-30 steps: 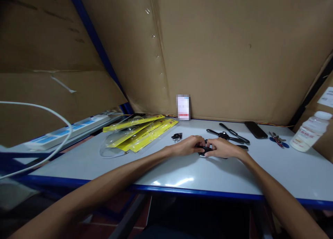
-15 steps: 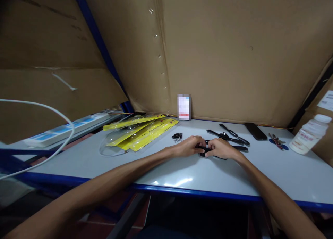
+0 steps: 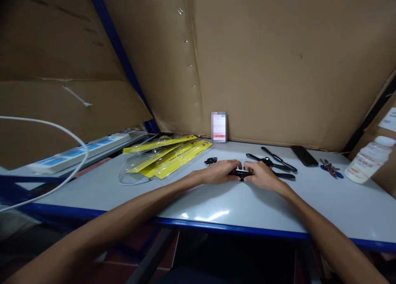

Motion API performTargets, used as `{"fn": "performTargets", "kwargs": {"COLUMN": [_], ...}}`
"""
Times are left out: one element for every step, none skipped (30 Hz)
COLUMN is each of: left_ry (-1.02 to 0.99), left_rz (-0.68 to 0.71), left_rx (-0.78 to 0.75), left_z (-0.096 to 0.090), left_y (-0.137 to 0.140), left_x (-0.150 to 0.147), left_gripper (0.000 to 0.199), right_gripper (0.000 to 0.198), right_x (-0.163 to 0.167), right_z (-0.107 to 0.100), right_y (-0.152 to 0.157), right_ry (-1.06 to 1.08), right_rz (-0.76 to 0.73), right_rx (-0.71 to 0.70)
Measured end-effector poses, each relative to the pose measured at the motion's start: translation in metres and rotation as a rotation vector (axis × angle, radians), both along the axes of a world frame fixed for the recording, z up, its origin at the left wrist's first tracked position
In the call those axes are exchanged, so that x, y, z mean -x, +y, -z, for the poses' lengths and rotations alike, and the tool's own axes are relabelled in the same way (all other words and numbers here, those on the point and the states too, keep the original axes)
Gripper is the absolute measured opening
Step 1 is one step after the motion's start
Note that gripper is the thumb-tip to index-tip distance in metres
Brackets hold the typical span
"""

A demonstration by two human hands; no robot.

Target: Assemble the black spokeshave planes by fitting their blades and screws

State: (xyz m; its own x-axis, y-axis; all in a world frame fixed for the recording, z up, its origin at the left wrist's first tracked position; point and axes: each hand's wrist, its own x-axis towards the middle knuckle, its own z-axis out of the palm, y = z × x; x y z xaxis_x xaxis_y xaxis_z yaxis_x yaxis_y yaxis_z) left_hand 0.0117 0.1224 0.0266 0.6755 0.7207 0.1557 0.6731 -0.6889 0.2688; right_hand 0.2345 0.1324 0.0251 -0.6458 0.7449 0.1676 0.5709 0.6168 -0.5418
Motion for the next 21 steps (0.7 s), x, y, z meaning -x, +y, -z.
{"fn": "performTargets", "kwargs": {"left_ry": [0.030, 0.052, 0.062, 0.063, 0.056, 0.046, 0.035, 0.028, 0.024, 0.024, 0.029, 0.038, 0.048, 0.058, 0.067, 0.076, 0.084, 0.092, 0.099, 0.108, 0.116], "left_rz": [0.004, 0.012, 0.019, 0.028, 0.038, 0.052, 0.065, 0.075, 0.081, 0.085, 0.084, 0.081, 0.077, 0.074, 0.069, 0.065, 0.061, 0.060, 0.059, 0.058, 0.056], "left_rx": [0.014, 0.022, 0.023, 0.020, 0.014, 0.006, -0.002, -0.008, -0.012, -0.015, -0.017, -0.018, -0.019, -0.020, -0.022, -0.024, -0.028, -0.032, -0.038, -0.044, -0.051], "left_z": [0.000, 0.000, 0.001, 0.001, 0.001, 0.001, 0.002, 0.002, 0.003, 0.003, 0.004, 0.004, 0.004, 0.004, 0.004, 0.004, 0.003, 0.003, 0.002, 0.001, 0.000], "left_y": [0.001, 0.001, 0.002, 0.002, 0.001, 0.001, 0.001, 0.001, 0.001, 0.001, 0.001, 0.001, 0.001, 0.001, 0.001, 0.001, 0.000, 0.000, -0.001, -0.003, -0.004], "left_x": [0.002, 0.004, 0.005, 0.006, 0.006, 0.006, 0.006, 0.006, 0.005, 0.005, 0.005, 0.005, 0.005, 0.005, 0.005, 0.005, 0.005, 0.005, 0.005, 0.004, 0.004], "left_gripper": [0.017, 0.014, 0.013, 0.012, 0.011, 0.010, 0.010, 0.010, 0.010, 0.011, 0.012, 0.012, 0.012, 0.012, 0.013, 0.013, 0.013, 0.014, 0.014, 0.015, 0.015], "right_gripper": [0.018, 0.019, 0.019, 0.019, 0.019, 0.019, 0.018, 0.017, 0.016, 0.014, 0.011, 0.009, 0.007, 0.006, 0.007, 0.010, 0.013, 0.015, 0.016, 0.016, 0.016], "right_x": [0.000, 0.000, 0.000, 0.001, 0.001, 0.001, 0.001, 0.001, 0.001, 0.002, 0.002, 0.002, 0.001, 0.001, 0.001, 0.000, 0.000, -0.001, -0.001, -0.001, -0.001], "right_z": [0.001, 0.001, 0.000, 0.000, -0.001, -0.002, -0.003, -0.005, -0.006, -0.008, -0.009, -0.011, -0.012, -0.014, -0.015, -0.016, -0.017, -0.017, -0.017, -0.018, -0.018], "right_y": [0.000, 0.000, 0.000, -0.001, -0.001, -0.002, -0.004, -0.005, -0.006, -0.008, -0.009, -0.010, -0.011, -0.012, -0.012, -0.013, -0.013, -0.013, -0.013, -0.013, -0.013], "right_ry": [0.000, -0.001, -0.004, -0.012, -0.024, -0.040, -0.060, -0.083, -0.107, -0.134, -0.161, -0.189, -0.217, -0.243, -0.265, -0.284, -0.302, -0.318, -0.331, -0.343, -0.355], "right_rz": [0.006, 0.008, 0.008, 0.009, 0.012, 0.018, 0.025, 0.033, 0.042, 0.051, 0.058, 0.063, 0.066, 0.066, 0.064, 0.058, 0.052, 0.045, 0.040, 0.035, 0.031], "right_rx": [0.001, 0.000, -0.005, -0.013, -0.021, -0.029, -0.040, -0.054, -0.072, -0.093, -0.114, -0.133, -0.147, -0.155, -0.160, -0.166, -0.175, -0.189, -0.208, -0.230, -0.250]}}
